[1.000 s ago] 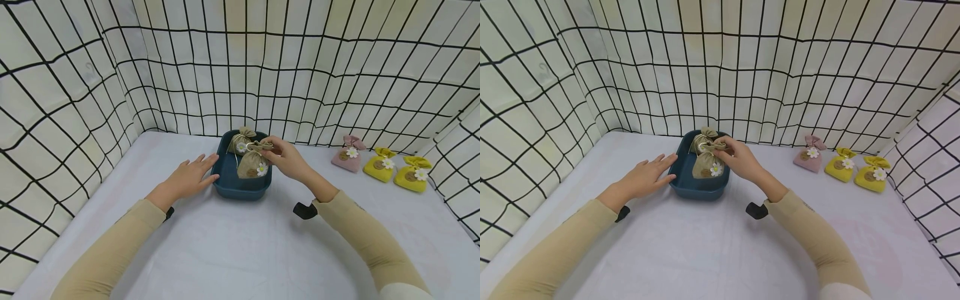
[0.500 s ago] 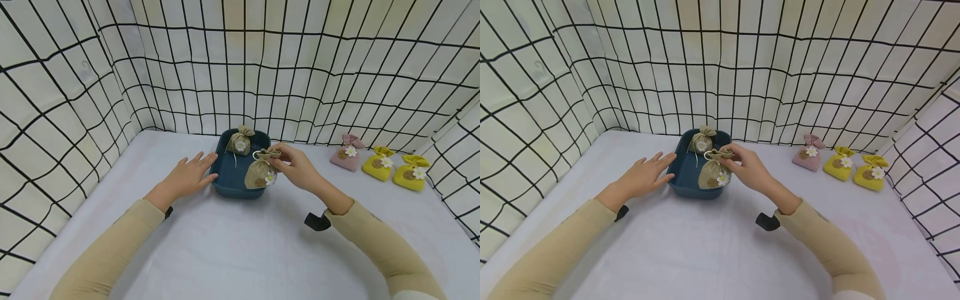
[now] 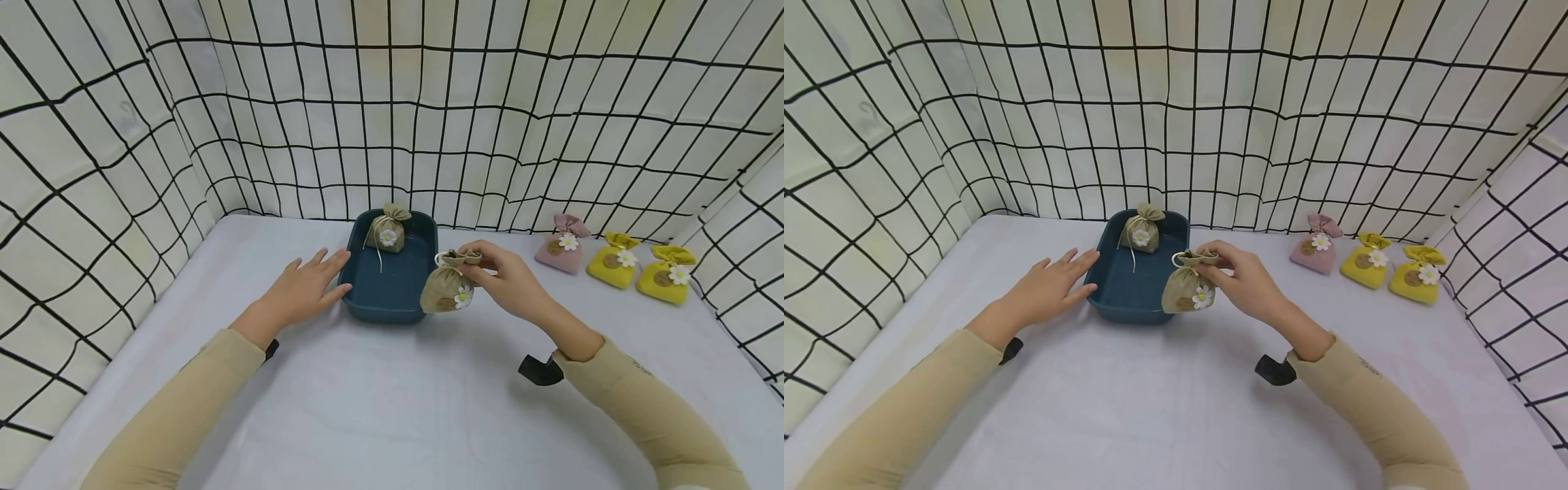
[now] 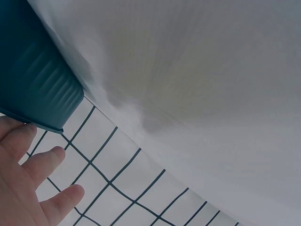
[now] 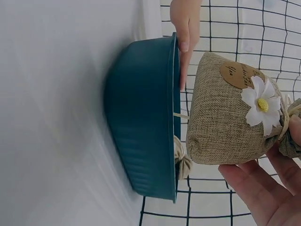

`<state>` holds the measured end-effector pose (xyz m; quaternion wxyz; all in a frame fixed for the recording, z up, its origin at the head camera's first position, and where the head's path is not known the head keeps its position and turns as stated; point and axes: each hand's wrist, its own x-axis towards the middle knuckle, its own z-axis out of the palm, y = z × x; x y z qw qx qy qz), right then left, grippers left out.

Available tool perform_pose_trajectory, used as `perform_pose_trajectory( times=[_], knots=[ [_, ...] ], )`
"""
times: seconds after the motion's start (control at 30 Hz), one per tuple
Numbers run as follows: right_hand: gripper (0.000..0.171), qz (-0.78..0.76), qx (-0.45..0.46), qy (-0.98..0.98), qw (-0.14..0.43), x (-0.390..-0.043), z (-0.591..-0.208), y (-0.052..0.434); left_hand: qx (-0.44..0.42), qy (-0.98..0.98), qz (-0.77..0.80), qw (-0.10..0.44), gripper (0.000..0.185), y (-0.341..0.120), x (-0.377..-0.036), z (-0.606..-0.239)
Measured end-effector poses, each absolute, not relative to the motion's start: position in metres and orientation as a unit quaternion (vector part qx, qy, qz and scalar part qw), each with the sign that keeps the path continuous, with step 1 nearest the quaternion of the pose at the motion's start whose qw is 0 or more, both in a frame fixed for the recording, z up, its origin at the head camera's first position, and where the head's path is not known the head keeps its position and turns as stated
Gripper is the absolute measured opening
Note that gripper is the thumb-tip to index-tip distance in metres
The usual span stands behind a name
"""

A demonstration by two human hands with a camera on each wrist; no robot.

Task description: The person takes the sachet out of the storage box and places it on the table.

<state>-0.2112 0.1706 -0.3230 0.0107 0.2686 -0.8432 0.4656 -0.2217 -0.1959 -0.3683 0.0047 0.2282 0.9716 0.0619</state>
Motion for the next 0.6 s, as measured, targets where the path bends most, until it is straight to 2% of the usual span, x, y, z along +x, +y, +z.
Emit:
perform_pose_trajectory(
  times=[0.43, 0.6],
  knots=[
    [0.018, 0.45, 0.248, -0.857, 0.049, -0.202, -0.323, 0.205, 0.23, 0.971, 0.07, 0.006, 0.071, -0.198, -0.222, -0.369],
    [0.023, 0.439, 0.234, -0.866, 0.051, -0.197, -0.324, 0.219, 0.233, 0.97, 0.072, 0.003, 0.071, -0.198, -0.222, -0.37]
  ],
)
